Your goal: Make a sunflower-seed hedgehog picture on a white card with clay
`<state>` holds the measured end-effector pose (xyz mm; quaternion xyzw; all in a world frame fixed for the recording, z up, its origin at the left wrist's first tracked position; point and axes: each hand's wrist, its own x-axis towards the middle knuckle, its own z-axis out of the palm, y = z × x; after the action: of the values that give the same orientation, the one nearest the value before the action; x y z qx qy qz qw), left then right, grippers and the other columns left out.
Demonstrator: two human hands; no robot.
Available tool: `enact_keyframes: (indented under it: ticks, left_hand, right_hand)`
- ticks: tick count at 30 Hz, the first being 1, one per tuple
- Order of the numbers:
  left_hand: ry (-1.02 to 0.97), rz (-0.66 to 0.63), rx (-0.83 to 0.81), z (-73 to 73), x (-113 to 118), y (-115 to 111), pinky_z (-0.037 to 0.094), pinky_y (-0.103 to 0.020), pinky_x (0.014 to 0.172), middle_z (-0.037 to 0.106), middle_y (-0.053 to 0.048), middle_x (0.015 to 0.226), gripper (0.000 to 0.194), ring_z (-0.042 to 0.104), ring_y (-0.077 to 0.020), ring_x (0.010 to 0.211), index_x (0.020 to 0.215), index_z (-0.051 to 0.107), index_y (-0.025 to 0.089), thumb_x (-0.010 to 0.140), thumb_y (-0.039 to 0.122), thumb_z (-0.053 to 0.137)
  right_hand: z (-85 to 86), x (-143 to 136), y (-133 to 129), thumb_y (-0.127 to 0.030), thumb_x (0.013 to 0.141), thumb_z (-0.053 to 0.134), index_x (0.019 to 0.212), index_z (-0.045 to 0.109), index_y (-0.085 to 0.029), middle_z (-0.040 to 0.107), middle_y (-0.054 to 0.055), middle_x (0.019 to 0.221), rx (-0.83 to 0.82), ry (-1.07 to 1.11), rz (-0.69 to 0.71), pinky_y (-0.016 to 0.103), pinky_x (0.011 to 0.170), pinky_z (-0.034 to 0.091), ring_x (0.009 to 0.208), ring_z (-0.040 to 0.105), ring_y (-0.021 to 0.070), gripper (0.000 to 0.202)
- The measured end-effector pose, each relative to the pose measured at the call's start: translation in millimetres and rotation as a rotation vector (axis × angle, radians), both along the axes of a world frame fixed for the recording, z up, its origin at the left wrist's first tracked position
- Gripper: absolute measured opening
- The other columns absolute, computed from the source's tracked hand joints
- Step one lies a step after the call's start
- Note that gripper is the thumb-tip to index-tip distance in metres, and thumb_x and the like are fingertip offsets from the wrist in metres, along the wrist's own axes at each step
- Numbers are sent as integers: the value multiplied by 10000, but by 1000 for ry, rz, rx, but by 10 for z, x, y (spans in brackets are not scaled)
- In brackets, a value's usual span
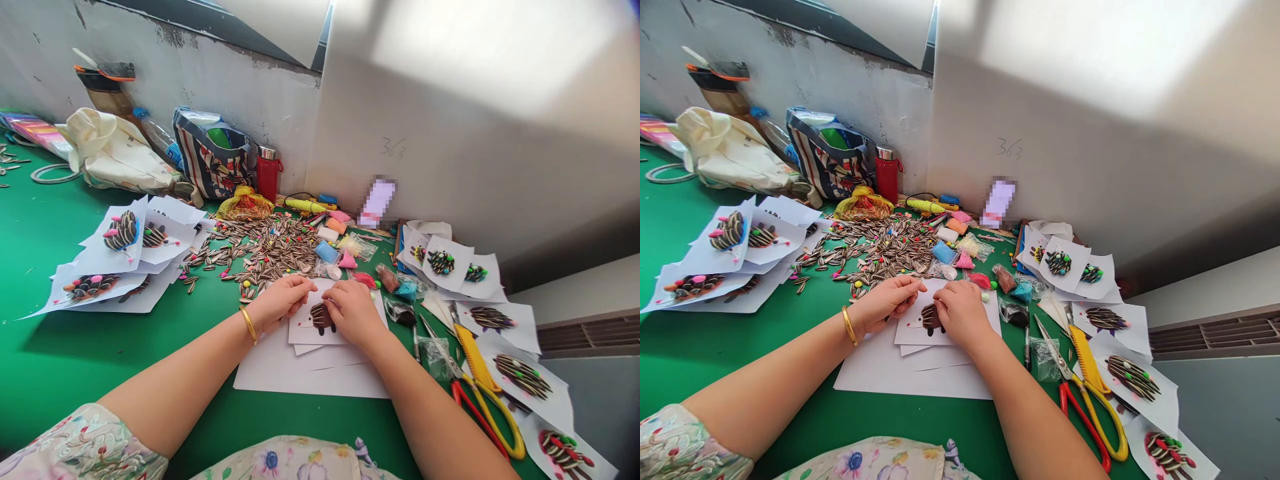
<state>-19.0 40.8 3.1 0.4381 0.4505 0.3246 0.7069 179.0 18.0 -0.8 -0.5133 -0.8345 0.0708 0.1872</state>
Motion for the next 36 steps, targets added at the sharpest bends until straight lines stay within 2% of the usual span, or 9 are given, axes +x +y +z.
enact_keyframes:
  ticks: [17,25,36]
  left_hand:
    - [-24,5,-19,-16,-5,0,170,-158,391,489,41,646,386,318,-34,458,914,639,137,777,491,707]
    - [-13,-18,-25,-10,-11,-2,155,-148,380,455,44,614,443,302,-32,452,715,527,157,787,569,675]
    - [-9,0,-36,33,0,-9,156,-147,381,451,47,610,489,306,-35,449,736,524,162,766,630,664]
  right_hand:
    - [-10,18,28,-186,907,601,875,721,-237,701,41,905,67,70,-11,353,788,332,883,564,209,134]
    - [-21,19,30,-195,906,601,865,719,-235,702,40,894,79,99,-13,350,793,343,876,569,211,131]
    - [-2,13,21,-184,901,605,865,722,-233,703,36,894,73,95,-20,351,803,339,880,569,204,131]
